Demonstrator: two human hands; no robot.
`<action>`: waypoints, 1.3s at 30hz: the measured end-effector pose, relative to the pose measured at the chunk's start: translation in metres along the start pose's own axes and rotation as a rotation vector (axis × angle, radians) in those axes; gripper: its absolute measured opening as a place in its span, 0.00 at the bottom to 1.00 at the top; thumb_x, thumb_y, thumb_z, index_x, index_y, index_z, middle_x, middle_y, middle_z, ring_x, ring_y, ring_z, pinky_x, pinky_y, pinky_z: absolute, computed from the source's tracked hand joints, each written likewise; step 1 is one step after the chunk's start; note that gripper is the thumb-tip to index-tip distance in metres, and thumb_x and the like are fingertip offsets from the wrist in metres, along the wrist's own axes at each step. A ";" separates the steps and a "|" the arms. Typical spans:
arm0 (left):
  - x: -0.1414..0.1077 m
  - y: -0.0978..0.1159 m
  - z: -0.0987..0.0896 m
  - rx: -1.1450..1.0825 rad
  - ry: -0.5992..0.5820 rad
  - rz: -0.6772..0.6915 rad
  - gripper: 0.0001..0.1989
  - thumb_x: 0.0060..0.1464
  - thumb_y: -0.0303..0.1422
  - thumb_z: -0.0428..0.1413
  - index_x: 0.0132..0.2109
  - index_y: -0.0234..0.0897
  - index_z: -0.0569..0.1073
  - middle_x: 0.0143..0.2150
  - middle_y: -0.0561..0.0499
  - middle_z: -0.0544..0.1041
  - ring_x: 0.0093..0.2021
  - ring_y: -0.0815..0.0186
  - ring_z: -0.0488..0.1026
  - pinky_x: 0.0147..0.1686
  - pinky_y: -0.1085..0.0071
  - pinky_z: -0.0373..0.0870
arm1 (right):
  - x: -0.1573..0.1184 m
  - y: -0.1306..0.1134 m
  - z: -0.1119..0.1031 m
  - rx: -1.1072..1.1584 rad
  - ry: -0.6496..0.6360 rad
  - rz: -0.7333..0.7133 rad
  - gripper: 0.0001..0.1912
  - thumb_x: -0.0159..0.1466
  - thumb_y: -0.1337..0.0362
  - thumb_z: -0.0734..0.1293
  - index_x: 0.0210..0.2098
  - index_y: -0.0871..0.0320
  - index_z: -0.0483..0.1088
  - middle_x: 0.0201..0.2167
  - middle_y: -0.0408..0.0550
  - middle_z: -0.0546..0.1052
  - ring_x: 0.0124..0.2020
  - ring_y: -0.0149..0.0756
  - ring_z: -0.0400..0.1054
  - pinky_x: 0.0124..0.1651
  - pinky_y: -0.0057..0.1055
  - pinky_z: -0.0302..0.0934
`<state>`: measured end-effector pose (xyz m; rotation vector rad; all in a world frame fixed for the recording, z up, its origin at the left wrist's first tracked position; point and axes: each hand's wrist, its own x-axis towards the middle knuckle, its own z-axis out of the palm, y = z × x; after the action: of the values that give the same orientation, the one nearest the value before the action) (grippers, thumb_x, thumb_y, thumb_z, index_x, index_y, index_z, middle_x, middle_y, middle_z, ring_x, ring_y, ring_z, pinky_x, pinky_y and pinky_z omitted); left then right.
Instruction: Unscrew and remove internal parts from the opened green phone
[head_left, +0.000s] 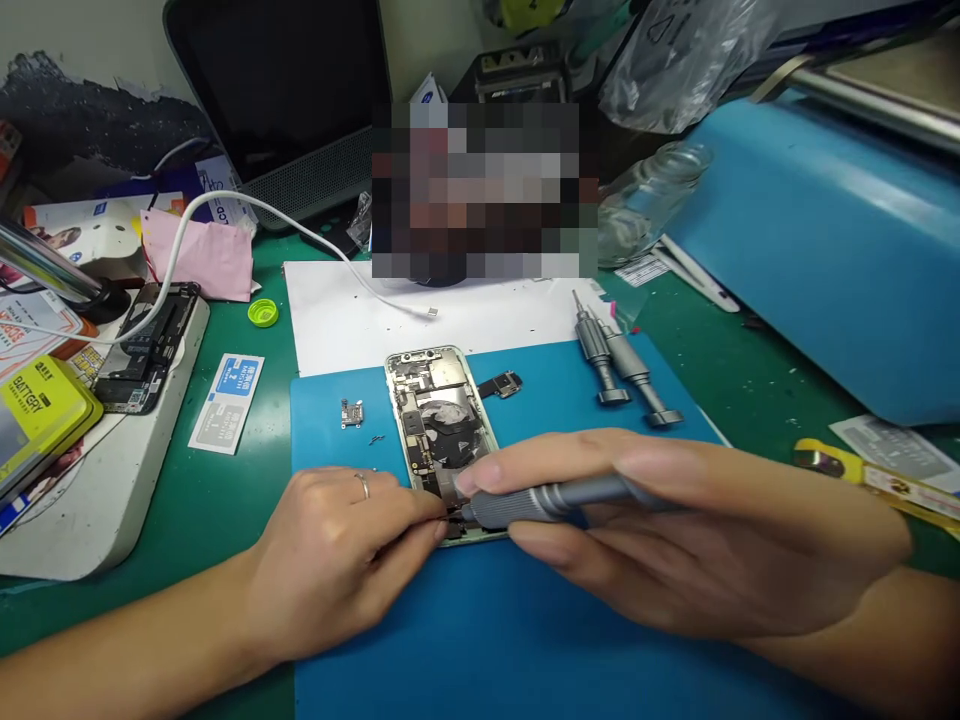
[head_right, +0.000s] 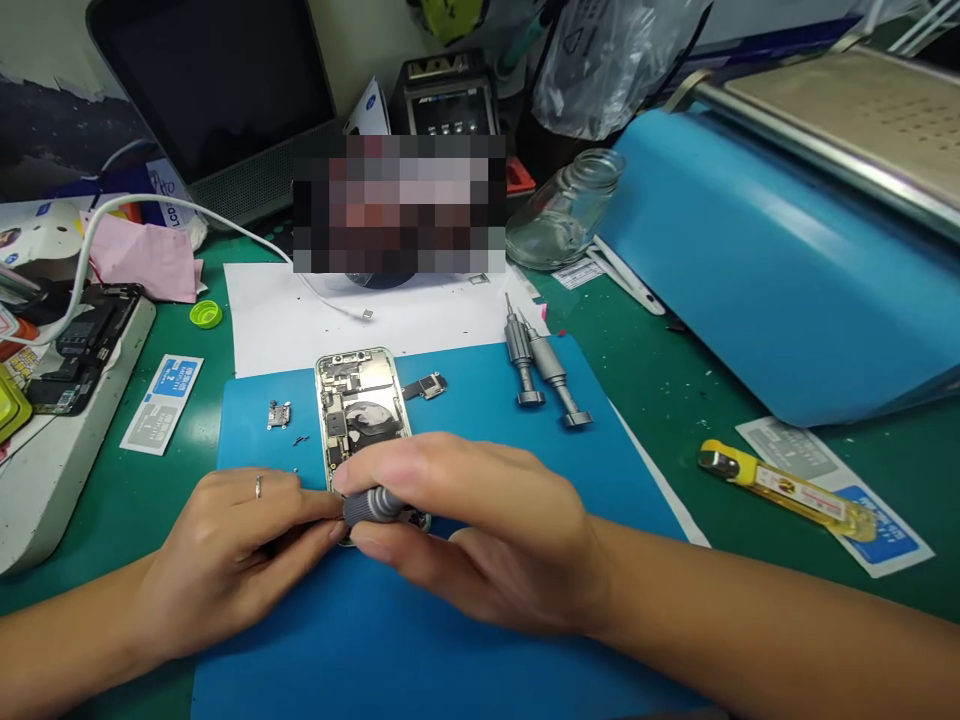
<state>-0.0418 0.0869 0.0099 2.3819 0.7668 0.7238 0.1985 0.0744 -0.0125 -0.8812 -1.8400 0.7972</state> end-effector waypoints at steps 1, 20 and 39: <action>0.000 0.000 0.000 -0.003 0.004 0.001 0.05 0.67 0.26 0.56 0.44 0.34 0.77 0.26 0.58 0.74 0.23 0.73 0.68 0.26 0.73 0.62 | 0.003 -0.003 -0.001 0.012 -0.006 -0.039 0.17 0.64 0.63 0.72 0.52 0.46 0.71 0.42 0.44 0.85 0.40 0.34 0.82 0.46 0.25 0.79; 0.001 -0.001 0.001 0.015 0.003 0.007 0.06 0.67 0.26 0.55 0.45 0.34 0.78 0.27 0.57 0.76 0.24 0.72 0.71 0.27 0.73 0.63 | 0.012 -0.023 -0.014 0.001 -0.112 0.049 0.15 0.66 0.66 0.72 0.52 0.49 0.75 0.44 0.46 0.85 0.41 0.33 0.82 0.49 0.22 0.77; 0.001 -0.001 0.001 0.036 0.007 0.007 0.06 0.67 0.27 0.56 0.44 0.34 0.79 0.28 0.55 0.79 0.24 0.72 0.73 0.27 0.75 0.67 | 0.003 -0.005 -0.002 -0.032 0.010 0.134 0.20 0.63 0.53 0.74 0.53 0.47 0.75 0.43 0.50 0.83 0.48 0.42 0.80 0.47 0.29 0.80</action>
<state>-0.0409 0.0884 0.0086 2.4164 0.7805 0.7274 0.1978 0.0743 -0.0066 -1.0353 -1.8035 0.8461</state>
